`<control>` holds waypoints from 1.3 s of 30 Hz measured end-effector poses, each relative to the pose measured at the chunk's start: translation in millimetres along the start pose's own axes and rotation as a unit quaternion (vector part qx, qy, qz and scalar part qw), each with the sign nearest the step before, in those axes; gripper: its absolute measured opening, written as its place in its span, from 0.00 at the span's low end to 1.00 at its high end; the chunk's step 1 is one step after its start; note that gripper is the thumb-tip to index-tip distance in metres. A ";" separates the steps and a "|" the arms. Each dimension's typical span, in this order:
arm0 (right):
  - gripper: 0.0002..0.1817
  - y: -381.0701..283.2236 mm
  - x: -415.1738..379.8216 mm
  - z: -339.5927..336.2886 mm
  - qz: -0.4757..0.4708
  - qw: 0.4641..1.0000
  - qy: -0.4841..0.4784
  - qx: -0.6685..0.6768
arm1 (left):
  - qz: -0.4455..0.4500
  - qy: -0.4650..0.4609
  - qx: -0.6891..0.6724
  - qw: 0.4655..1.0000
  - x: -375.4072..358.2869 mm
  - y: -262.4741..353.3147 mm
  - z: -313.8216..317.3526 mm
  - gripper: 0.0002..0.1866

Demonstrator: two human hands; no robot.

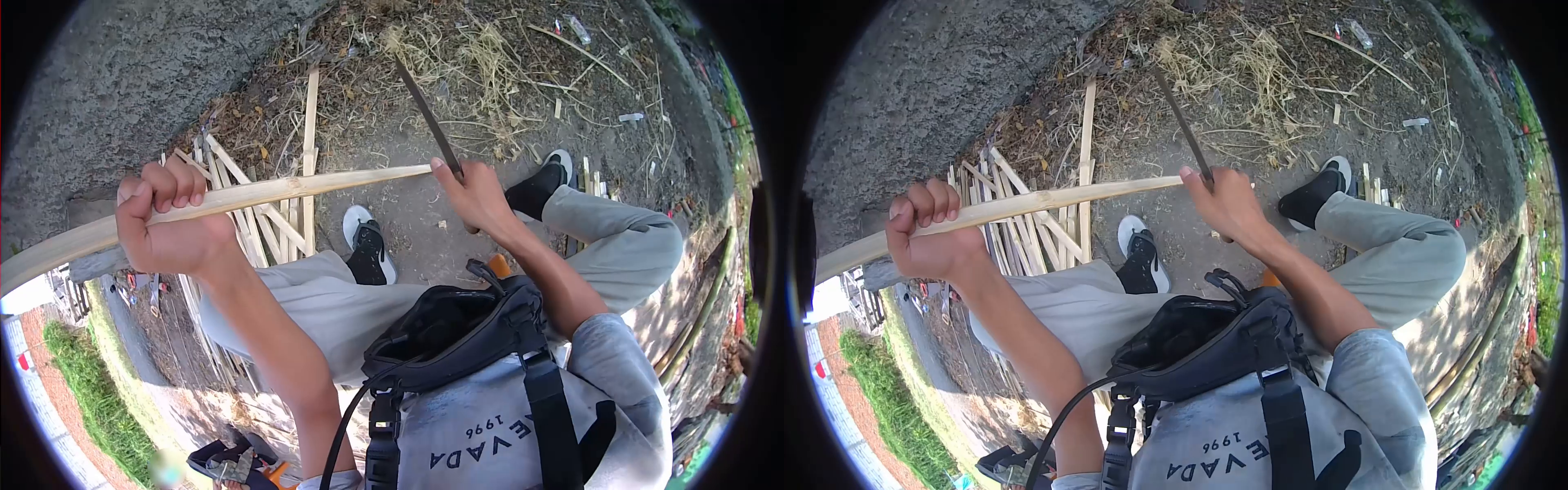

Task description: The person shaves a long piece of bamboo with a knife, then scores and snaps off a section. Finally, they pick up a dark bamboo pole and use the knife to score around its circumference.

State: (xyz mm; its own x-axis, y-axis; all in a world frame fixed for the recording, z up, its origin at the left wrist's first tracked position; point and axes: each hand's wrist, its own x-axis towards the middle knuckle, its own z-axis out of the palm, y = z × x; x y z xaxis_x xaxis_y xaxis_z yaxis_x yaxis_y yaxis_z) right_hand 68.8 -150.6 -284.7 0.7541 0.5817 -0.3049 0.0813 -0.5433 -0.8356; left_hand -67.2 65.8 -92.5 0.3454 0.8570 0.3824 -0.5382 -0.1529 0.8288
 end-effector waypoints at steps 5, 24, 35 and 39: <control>0.25 5.0 -17.6 46.0 -0.134 0.988 -0.026 0.071 | -0.027 -0.152 -0.091 0.984 0.2 0.7 -20.6 0.14; 0.34 74.6 -12.0 90.1 -0.084 0.991 -0.106 -0.013 | 0.017 -0.052 -0.050 0.997 -18.9 2.9 -23.9 0.14; 0.30 0.7 9.1 49.8 -0.142 0.976 -0.160 0.033 | -0.014 0.082 0.023 0.996 7.1 12.2 -1.1 0.24; 0.27 -35.2 3.8 32.3 -0.236 0.956 -0.158 0.080 | -0.081 -0.011 0.080 0.993 20.3 8.2 23.7 0.21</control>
State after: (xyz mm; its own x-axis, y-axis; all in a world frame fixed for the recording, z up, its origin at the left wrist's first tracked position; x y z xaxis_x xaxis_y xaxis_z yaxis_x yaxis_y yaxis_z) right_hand 47.8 -109.7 -271.2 0.4219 0.9064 0.0219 0.2449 -0.0907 -0.9653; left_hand -46.4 70.3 -68.3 0.4355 0.8656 0.2471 -0.3459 -0.0925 0.9337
